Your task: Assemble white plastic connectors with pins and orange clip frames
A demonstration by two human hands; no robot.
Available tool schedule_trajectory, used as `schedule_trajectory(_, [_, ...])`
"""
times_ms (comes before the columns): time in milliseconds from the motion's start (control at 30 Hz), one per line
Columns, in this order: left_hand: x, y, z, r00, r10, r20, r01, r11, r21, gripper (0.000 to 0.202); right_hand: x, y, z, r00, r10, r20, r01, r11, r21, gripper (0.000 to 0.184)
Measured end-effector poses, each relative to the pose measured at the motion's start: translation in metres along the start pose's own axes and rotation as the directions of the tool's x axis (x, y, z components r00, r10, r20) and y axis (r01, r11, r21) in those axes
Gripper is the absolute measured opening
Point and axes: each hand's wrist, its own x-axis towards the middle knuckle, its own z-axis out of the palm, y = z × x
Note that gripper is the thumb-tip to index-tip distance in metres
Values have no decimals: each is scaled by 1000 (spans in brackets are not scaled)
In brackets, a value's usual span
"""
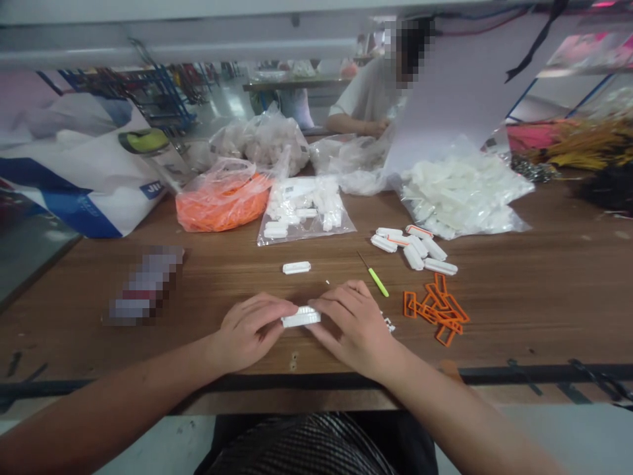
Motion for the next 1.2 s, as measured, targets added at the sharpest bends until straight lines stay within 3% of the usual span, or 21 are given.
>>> schedule_trajectory(233, [-4,-3,-1,995,19,98,-21,1000,23,30,0,-3,3,999,9,36,-11,999,51,15])
schedule_trajectory(367, [0,-8,3,990,-91,109,100,992,-78,19,6,-3,1,994,32,101,-45,991,125,10])
schedule_trajectory(467, [2,-13,6,962,-230,148,253,955,-156,16,10,9,-18,978,168,126,-179,980,85,10])
schedule_trajectory(533, [2,-15,7,937,-294,189,318,941,-116,16,11,23,-36,936,321,144,-324,946,-4,17])
schedule_trajectory(600, [1,-16,8,923,-321,210,345,935,-87,17,11,37,-53,853,453,259,-439,891,-115,17])
schedule_trajectory(700, [0,-16,11,913,-336,230,363,928,-86,19,5,49,-69,704,505,498,-462,859,-218,23])
schedule_trajectory(767, [1,-15,12,912,-333,238,362,928,-88,20,-1,52,-72,639,534,555,-477,840,-259,25])
schedule_trajectory(833, [3,-14,13,913,-325,247,354,931,-86,20,-9,52,-72,613,575,542,-499,813,-299,24])
schedule_trajectory(1033, [4,-13,14,911,-313,268,345,935,-81,21,-25,49,-67,604,633,484,-540,772,-335,20])
schedule_trajectory(1200, [3,-14,14,914,-307,266,339,938,-80,20,-16,50,-63,574,597,561,-384,801,-460,19])
